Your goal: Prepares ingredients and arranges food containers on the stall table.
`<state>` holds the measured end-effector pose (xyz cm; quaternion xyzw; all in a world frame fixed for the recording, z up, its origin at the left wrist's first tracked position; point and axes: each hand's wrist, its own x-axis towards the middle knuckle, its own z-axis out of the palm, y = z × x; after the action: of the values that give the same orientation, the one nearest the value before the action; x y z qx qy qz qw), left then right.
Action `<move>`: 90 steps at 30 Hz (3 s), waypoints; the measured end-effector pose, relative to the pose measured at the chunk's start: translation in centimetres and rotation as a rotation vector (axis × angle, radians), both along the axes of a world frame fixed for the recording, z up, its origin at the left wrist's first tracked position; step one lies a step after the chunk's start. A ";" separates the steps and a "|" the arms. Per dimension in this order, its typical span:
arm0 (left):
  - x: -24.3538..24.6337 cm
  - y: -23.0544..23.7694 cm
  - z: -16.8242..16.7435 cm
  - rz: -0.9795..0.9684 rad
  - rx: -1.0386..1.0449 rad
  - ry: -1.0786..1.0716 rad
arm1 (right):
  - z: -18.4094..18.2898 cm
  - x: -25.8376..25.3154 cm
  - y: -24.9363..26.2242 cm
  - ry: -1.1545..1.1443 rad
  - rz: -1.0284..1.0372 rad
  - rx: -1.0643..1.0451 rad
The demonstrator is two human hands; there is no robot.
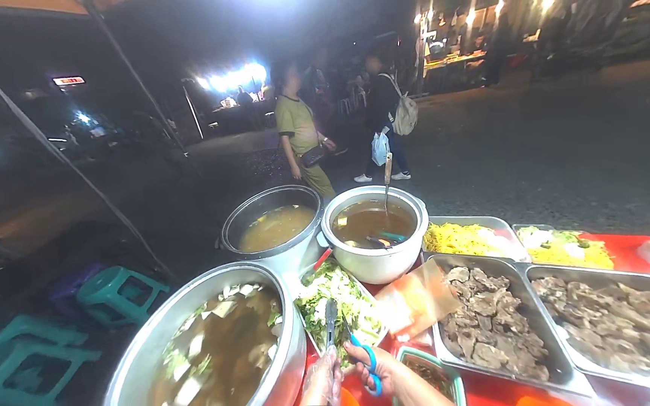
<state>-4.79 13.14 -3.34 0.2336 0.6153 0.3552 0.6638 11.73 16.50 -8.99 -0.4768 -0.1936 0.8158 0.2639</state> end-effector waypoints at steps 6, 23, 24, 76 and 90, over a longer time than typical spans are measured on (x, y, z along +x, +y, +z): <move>-2.3 -1.6 -0.1 -0.447 0.150 0.855 | -0.7 5.0 1.0 -0.477 0.354 0.268; 1.6 -4.2 5.1 -0.815 0.056 1.543 | 0.8 2.9 1.3 -0.317 0.194 -0.116; 1.7 -4.4 5.3 -0.807 0.061 1.524 | 0.6 3.0 1.4 -0.334 0.215 -0.092; 1.3 6.2 3.3 -0.813 0.079 1.301 | 6.3 11.7 -1.3 -0.659 0.312 -0.066; -0.8 0.9 4.0 -0.838 0.023 1.294 | 3.4 3.0 8.2 -0.655 0.498 0.029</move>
<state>-5.55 14.02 0.63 0.6152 0.7372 -0.1270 0.2486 14.75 24.75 -5.60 -0.6461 -0.3882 0.6571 -0.0107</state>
